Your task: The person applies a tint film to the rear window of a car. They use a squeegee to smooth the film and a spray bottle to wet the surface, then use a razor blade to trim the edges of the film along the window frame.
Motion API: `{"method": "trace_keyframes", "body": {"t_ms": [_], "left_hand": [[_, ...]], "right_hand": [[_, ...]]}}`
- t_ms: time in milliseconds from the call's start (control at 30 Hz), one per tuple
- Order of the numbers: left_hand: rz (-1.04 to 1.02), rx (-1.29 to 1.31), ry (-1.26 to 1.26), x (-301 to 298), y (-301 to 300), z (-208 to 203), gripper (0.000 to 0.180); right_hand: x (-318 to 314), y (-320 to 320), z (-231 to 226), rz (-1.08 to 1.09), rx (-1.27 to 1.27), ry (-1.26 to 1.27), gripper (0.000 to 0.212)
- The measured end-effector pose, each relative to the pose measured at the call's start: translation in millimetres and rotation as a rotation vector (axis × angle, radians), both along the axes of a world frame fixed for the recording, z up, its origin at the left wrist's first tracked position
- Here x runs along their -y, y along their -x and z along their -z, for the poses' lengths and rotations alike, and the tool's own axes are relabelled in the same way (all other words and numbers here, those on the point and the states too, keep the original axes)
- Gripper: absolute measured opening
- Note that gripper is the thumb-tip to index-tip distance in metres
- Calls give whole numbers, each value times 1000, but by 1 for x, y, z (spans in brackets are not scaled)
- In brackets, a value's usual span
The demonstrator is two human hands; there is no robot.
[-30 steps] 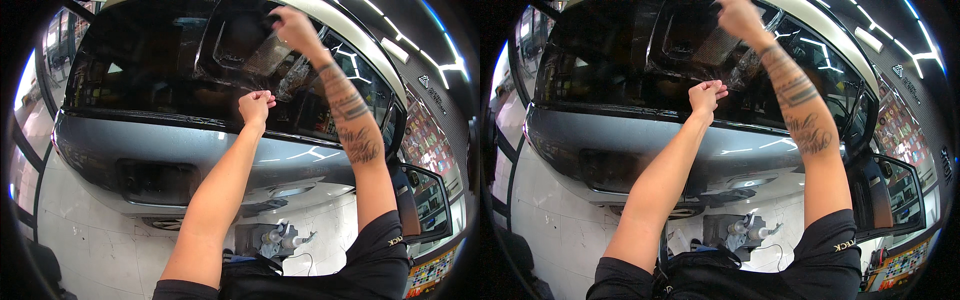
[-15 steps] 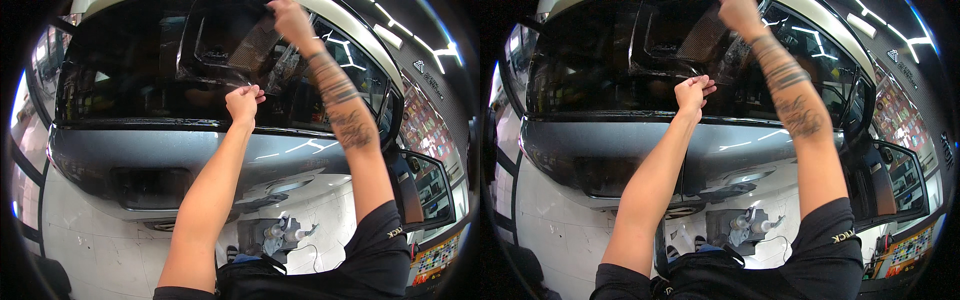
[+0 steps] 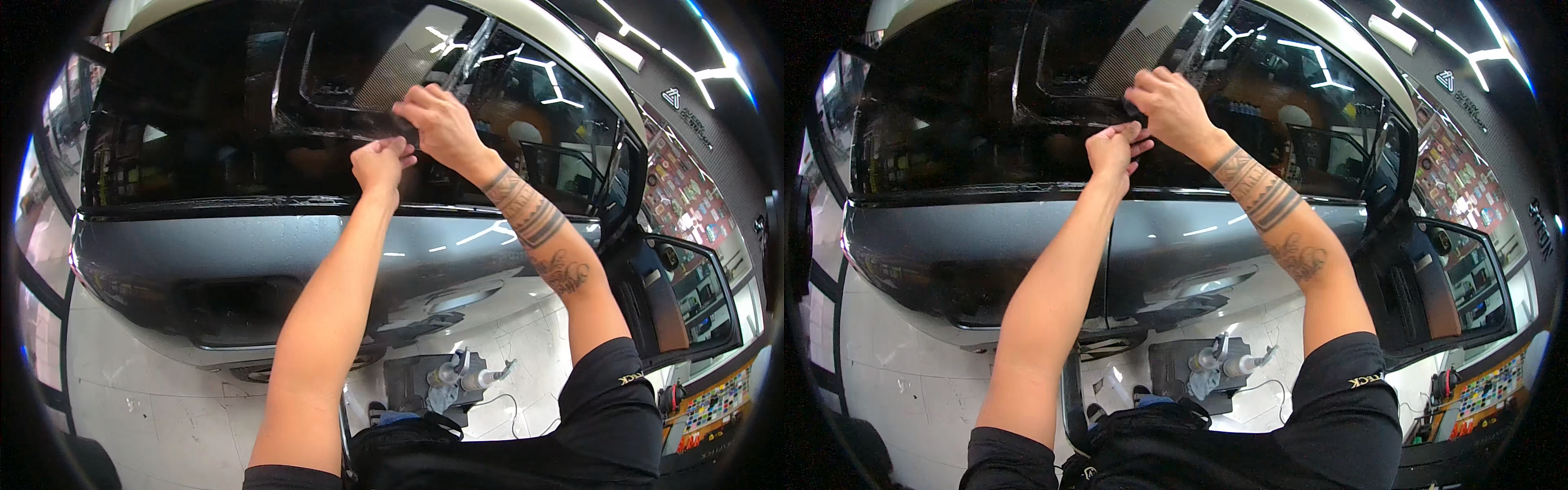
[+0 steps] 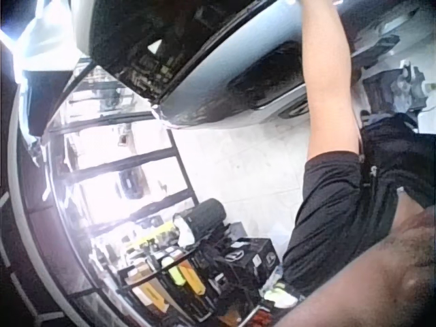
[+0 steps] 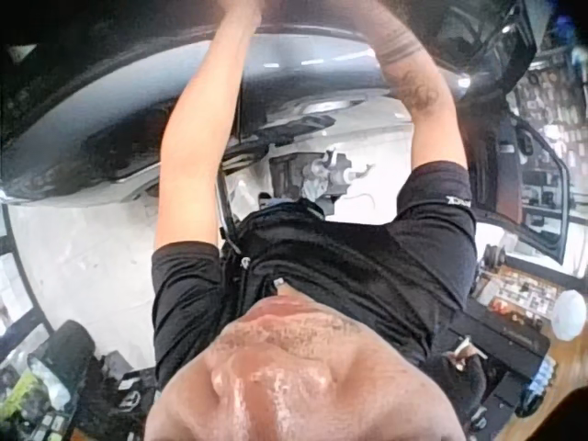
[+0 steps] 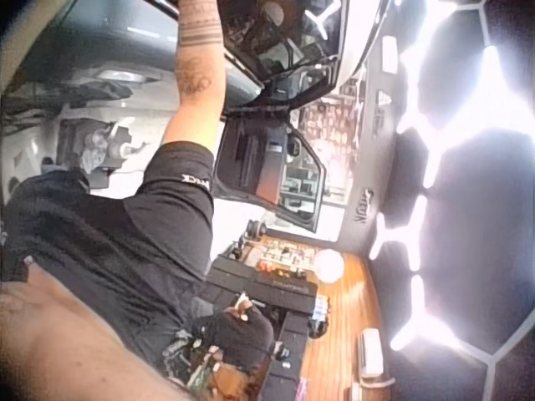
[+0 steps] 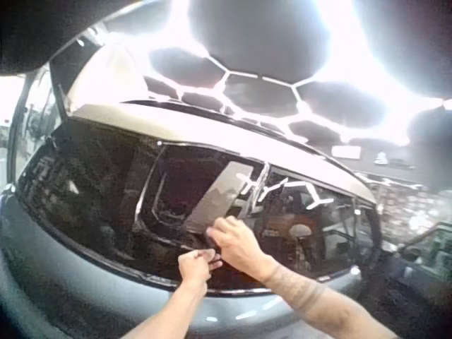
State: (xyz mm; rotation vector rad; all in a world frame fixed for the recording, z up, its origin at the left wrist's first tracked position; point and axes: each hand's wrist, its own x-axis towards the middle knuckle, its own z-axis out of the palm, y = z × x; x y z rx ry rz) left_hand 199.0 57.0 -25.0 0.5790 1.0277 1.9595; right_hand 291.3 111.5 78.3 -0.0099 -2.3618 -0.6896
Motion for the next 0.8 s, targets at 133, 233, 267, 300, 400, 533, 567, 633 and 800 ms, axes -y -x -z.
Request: {"method": "trace_keyframes", "body": {"t_ms": [133, 233, 267, 300, 400, 533, 567, 633, 800], "left_hand": [[1, -5, 25, 2, -6, -6, 13], [-62, 47, -25, 3, -22, -15, 13], [-64, 45, -26, 4, -20, -15, 13], [-90, 40, -22, 7, -8, -11, 13], [18, 3, 28, 6, -3, -5, 13], [22, 1, 42, 4, -10, -9, 13], [22, -3, 48, 5, -10, -9, 13], [21, -11, 59, 6, -10, -11, 13], [34, -12, 37, 3, -9, -6, 14]], "right_hand": [[-17, -14, -65, 29, -15, 45, 30], [-54, -26, -100, 94, -240, -219, 33], [-54, -19, -90, 147, -167, -160, 33], [-30, -1, -58, 76, -154, -107, 33], [3, -6, -10, 75, 107, -134, 29], [1, -7, -50, 88, 24, -60, 26], [-1, -3, -55, 76, -82, -74, 31], [-6, 1, -34, 116, -80, -111, 26], [-3, 4, -35, 124, 161, 301, 24]]}}
